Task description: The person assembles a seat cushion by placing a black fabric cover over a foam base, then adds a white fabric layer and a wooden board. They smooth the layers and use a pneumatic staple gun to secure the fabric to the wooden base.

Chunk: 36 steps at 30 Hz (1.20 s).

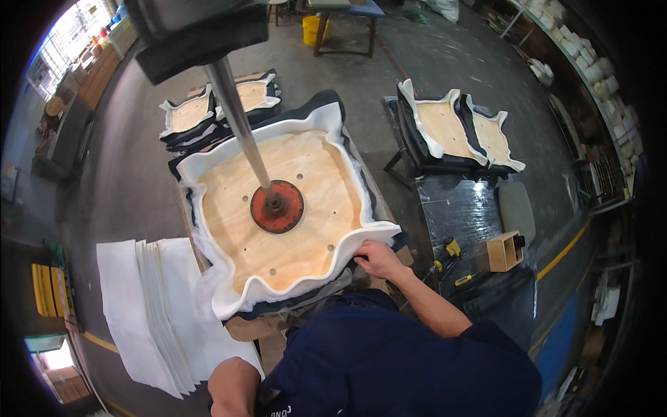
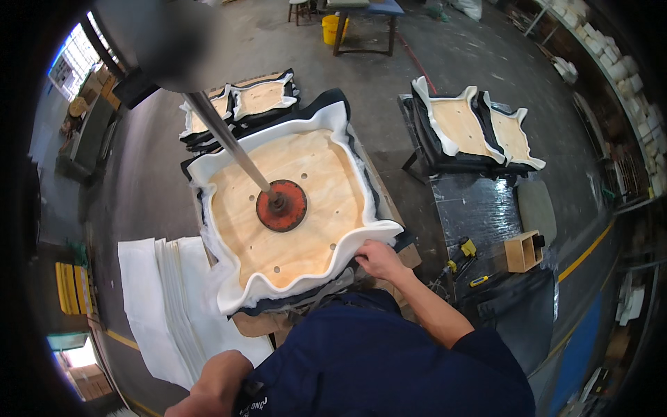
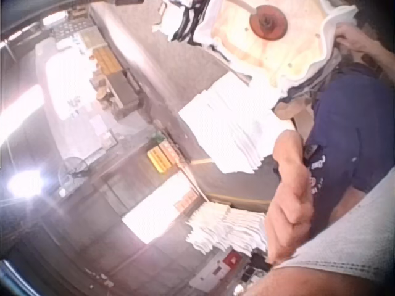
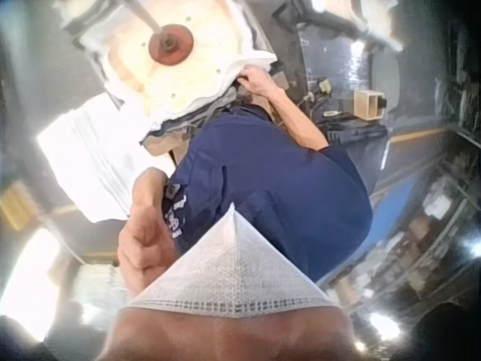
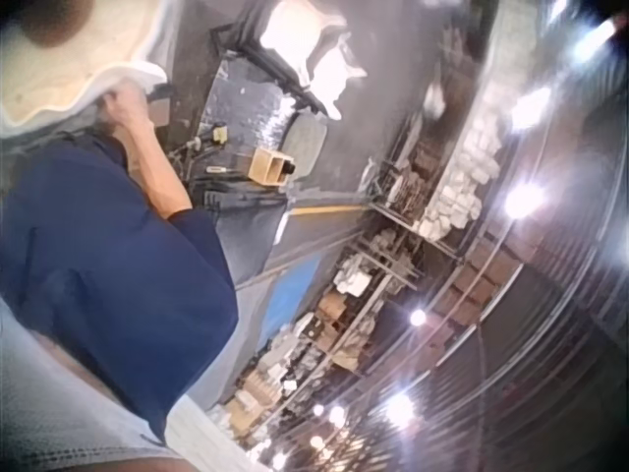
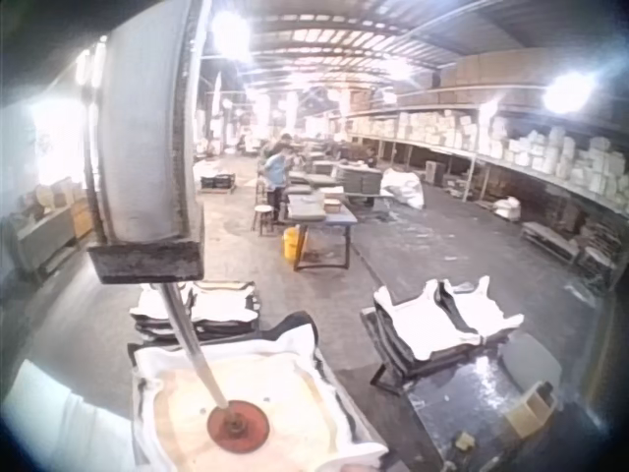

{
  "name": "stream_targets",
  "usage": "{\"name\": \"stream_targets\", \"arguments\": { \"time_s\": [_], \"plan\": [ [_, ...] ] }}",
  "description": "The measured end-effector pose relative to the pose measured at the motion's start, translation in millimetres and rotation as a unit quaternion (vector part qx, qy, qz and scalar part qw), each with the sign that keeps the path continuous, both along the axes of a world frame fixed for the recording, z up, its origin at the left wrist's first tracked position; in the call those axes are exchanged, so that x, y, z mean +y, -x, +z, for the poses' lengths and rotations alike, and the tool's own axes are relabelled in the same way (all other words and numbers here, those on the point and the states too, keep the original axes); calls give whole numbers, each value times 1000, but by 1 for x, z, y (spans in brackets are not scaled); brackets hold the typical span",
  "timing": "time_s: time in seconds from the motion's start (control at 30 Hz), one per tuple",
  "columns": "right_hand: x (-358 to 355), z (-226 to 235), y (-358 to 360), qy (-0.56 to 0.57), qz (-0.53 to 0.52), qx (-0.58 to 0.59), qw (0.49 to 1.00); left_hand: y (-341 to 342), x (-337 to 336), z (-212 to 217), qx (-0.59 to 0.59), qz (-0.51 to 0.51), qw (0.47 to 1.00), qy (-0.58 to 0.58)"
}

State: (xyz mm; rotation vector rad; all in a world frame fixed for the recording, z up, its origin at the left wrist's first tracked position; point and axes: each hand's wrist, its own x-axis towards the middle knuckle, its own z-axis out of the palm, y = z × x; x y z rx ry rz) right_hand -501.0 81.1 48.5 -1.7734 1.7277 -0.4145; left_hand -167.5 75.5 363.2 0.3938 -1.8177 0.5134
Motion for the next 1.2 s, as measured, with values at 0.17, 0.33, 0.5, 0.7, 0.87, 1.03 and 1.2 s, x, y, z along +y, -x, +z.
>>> {"name": "stream_targets", "arguments": {
  "time_s": [0.17, 0.33, 0.5, 0.7, 0.87, 1.03, 1.2],
  "plan": [
    [-20, 20, -29, 16, 36, -21, 999, -17, -10, -68, -463, 799, -48, 380],
    [-30, 107, -77, 132, -44, -221, 965, 26, -56, -160, -472, 630, -259, 559],
    [-47, 183, -109, 294, 136, -354, 878, 35, -48, -182, -457, 654, -234, 556],
    [-50, 218, -136, 333, 280, -334, 836, 38, -35, -184, -475, 630, -224, 572],
    [-51, 213, -146, 336, 290, -332, 833, 34, -31, -188, -456, 606, -285, 586],
    [-47, 219, -145, 342, 284, -306, 842, 31, -32, -185, -421, 595, -334, 597],
    [-47, 215, -145, 340, 294, -285, 846, 32, -30, -186, -435, 586, -354, 585]
  ]
}}
